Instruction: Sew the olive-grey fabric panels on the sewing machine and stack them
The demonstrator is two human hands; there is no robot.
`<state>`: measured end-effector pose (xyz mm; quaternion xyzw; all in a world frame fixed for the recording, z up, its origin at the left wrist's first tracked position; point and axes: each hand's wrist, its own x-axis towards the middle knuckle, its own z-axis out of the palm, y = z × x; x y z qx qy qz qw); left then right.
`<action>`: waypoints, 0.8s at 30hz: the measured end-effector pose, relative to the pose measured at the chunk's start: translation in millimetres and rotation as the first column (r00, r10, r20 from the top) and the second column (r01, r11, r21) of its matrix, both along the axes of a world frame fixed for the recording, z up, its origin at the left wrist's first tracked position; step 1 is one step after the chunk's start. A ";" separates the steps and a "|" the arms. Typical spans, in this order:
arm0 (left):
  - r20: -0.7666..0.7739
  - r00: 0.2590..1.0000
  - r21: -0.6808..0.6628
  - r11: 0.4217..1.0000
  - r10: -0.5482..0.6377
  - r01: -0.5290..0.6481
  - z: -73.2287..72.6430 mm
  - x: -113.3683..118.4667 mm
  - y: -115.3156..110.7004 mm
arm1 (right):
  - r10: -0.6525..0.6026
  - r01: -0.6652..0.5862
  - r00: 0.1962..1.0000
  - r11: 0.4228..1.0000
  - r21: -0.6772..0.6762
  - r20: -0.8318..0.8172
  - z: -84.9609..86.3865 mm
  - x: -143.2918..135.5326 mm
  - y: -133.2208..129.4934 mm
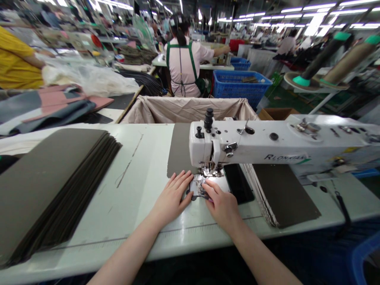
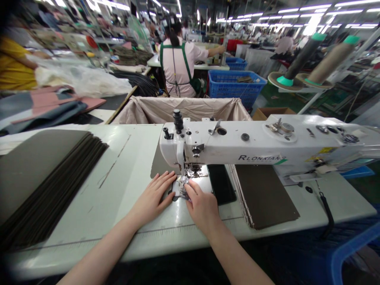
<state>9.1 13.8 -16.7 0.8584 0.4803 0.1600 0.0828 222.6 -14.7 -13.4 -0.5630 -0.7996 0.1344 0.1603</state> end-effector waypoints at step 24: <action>0.012 0.995 0.136 0.985 0.103 -0.104 3.9 2.2 2.2 | -0.035 0.035 0.999 0.999 0.033 0.001 10.5 0.1 -6.9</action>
